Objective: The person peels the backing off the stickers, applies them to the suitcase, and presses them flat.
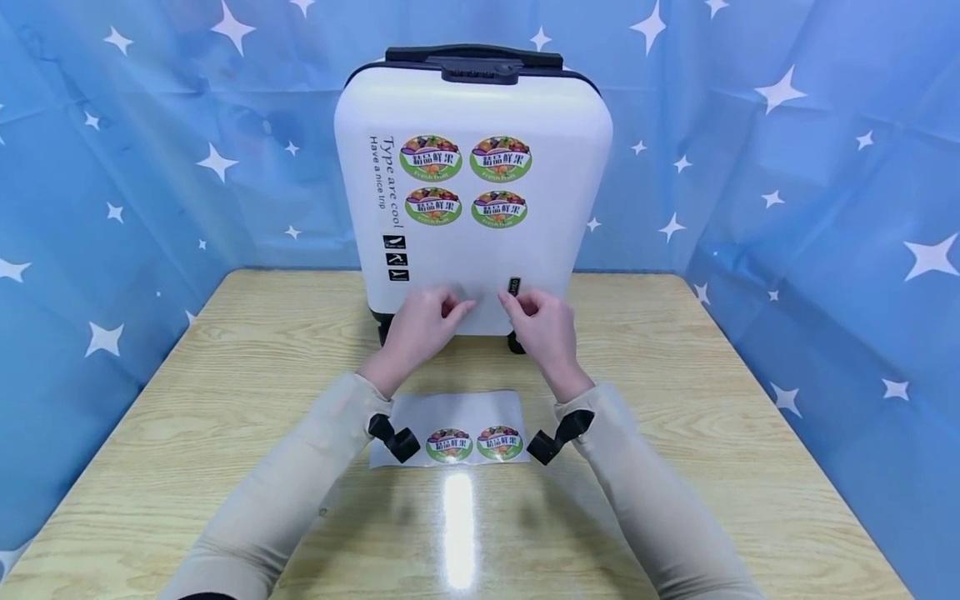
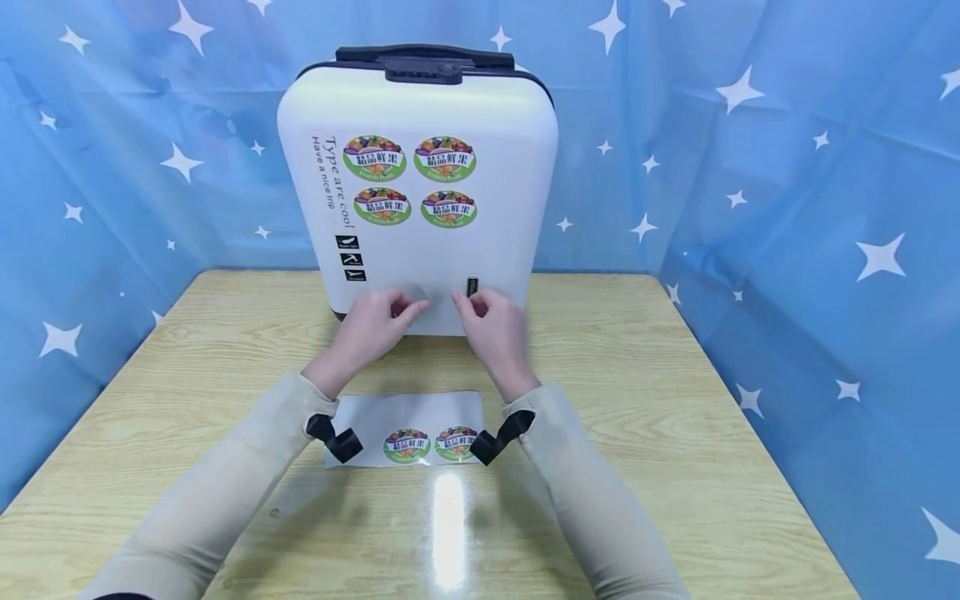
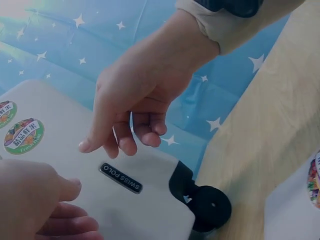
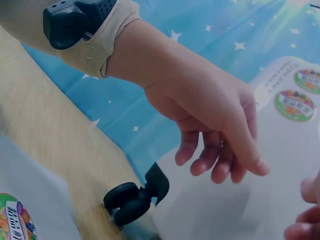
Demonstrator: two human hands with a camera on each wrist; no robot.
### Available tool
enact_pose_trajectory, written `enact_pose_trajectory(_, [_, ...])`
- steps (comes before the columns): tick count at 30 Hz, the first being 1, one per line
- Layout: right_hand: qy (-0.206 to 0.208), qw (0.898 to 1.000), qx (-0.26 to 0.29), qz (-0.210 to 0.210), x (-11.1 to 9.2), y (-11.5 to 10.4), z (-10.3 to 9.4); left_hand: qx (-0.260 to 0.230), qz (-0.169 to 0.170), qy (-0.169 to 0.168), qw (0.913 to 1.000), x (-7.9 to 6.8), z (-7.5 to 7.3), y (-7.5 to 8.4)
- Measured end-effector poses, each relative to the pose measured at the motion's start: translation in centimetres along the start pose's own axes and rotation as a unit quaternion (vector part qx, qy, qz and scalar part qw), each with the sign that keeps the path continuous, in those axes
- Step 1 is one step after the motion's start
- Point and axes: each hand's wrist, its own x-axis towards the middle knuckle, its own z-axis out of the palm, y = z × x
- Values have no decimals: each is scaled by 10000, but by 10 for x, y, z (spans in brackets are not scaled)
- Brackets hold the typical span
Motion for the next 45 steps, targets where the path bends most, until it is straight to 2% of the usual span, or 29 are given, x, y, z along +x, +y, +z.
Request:
enact_pose_trajectory(11, [-93, 9995, 295, -52, -19, 2, 5, 104, -35, -307, 9995, -20, 4, 5])
enact_pose_trajectory(24, [-391, 9988, 237, 156, -32, 5, 10, 116, -122, -286, 9995, -35, 5, -3])
enact_pose_trajectory(27, [-477, 9986, 167, 169, -36, 6, 12, 81, -203, -374, 9991, -39, 4, -5])
enact_pose_trajectory(34, [-732, 9972, -37, 136, -46, 5, 17, 50, -463, -826, 9955, -53, 1, -6])
enact_pose_trajectory(45, [-1306, 9889, -583, 391, -62, 13, 27, 360, -682, -1122, 9907, -71, 2, -11])
